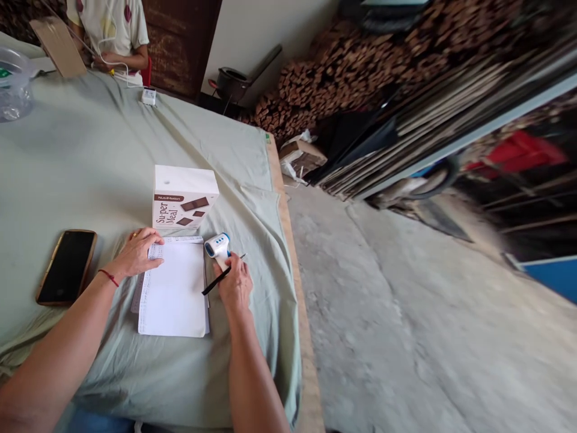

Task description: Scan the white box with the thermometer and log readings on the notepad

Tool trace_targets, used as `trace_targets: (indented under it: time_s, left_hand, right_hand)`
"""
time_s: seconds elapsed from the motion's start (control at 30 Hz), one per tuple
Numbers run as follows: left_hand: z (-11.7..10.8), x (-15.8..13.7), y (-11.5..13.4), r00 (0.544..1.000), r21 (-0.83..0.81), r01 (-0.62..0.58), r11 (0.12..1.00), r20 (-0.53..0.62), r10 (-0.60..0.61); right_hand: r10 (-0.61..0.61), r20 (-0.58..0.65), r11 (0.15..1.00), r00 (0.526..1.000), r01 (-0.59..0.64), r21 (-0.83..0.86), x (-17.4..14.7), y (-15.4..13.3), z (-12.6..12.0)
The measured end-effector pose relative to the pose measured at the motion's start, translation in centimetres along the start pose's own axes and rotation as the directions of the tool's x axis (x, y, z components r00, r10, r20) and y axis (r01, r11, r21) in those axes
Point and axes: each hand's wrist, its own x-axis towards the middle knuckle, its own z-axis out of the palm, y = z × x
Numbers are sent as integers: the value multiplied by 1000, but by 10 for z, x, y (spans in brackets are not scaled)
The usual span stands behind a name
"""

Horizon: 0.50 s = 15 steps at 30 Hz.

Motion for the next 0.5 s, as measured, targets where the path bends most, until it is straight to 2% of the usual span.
trace_targets:
  time_s: [0.1,0.2,0.23,0.3,0.33,0.4,0.43,0.5]
  left_hand:
    - [1,0,0,1000,19,-7,1000,-6,8]
    - [4,1,-2,999,3,-18,1000,-39,18]
    - [5,1,-4,997,-22,-17,1000,-73,15]
    - [8,3,-9,977,-113,10,994,-208,-34]
    - [10,4,-12,953,-182,34,983,-292,-87]
    - [11,9,-19,878,-357,100,929,-407,-251]
    - [11,13,-22,848,-441,140,886,-409,-338]
    - [8,24,-28,828,-540,228,810,-331,-453]
  right_hand:
    - [81,35,996,996,-82,46,9,-14,-6]
    - [130,12,939,991,-127,320,13,-37,-5]
    - [135,7,876,991,-123,466,12,-47,-2]
    - [149,48,655,988,-135,744,6,-64,7]
    - [150,68,530,986,-138,837,3,-72,13]
    - [146,88,363,985,-136,922,-5,-83,23]
    - [143,94,324,985,-136,936,-9,-87,27]
    - [133,113,312,985,-150,938,-14,-89,30]
